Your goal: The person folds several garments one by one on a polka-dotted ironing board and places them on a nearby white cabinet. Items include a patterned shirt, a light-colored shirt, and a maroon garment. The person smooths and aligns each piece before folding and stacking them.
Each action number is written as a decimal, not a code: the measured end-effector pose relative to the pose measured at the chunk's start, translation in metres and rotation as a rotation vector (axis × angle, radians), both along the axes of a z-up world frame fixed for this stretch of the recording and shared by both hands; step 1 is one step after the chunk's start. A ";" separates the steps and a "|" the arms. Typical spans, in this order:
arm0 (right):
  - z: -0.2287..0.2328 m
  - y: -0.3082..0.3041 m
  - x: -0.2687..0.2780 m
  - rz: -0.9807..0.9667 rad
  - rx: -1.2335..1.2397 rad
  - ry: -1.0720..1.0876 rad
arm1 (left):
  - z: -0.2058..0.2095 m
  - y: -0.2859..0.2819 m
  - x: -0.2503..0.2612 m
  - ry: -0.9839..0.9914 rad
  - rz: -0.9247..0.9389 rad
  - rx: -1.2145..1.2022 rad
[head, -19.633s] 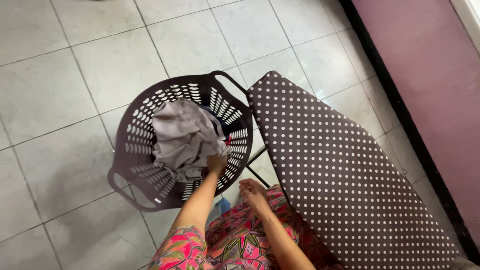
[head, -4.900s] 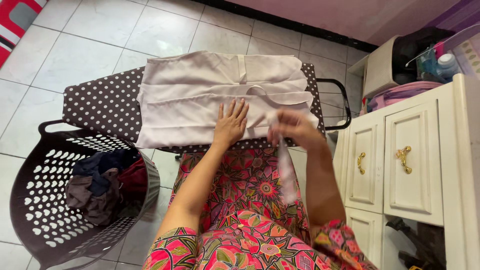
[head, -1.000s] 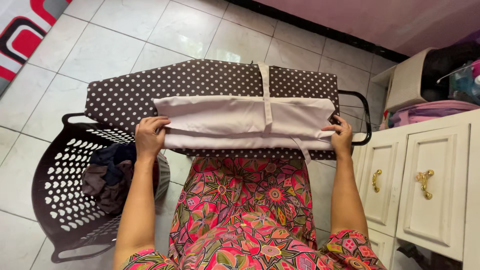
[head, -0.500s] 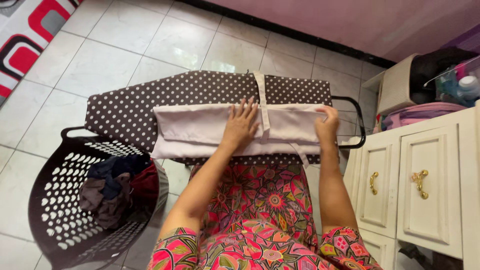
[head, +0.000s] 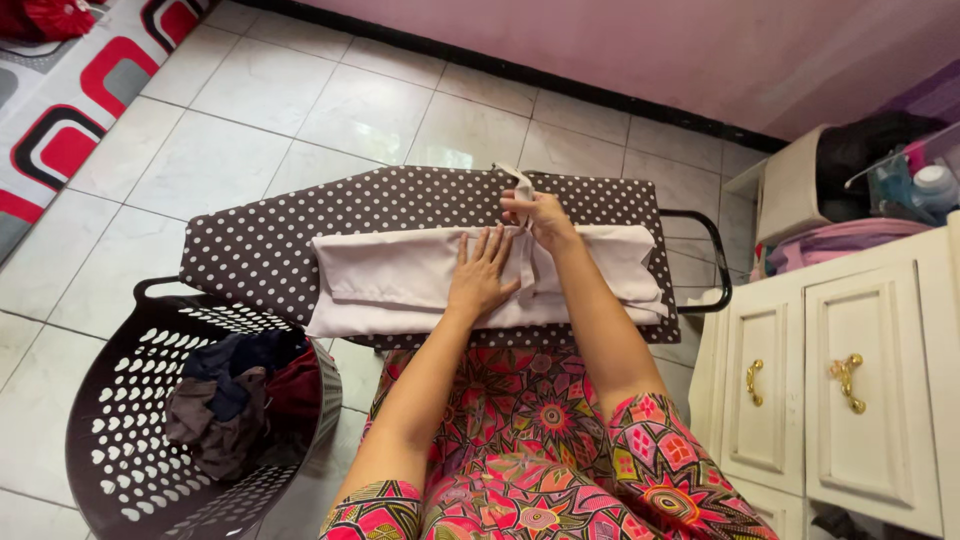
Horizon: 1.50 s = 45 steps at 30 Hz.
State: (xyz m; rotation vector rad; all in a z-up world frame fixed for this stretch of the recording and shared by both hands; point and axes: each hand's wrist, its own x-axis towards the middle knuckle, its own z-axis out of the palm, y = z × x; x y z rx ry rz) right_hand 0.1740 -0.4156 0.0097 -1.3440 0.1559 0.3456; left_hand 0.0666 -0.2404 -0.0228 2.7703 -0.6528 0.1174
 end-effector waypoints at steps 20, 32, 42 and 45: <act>0.078 -0.027 -0.351 0.268 -0.262 -0.234 | 0.013 -0.002 0.002 0.010 -0.113 0.102; 0.195 -0.020 -0.329 0.237 -0.617 -0.739 | 0.008 -0.011 -0.044 -0.032 -0.410 -0.171; 0.110 -0.060 -0.208 -0.209 0.010 -0.375 | 0.021 -0.011 -0.101 -0.031 -0.375 -0.348; 0.068 -0.074 -0.159 -0.403 0.216 -0.313 | 0.037 -0.010 -0.113 0.105 -0.299 -0.568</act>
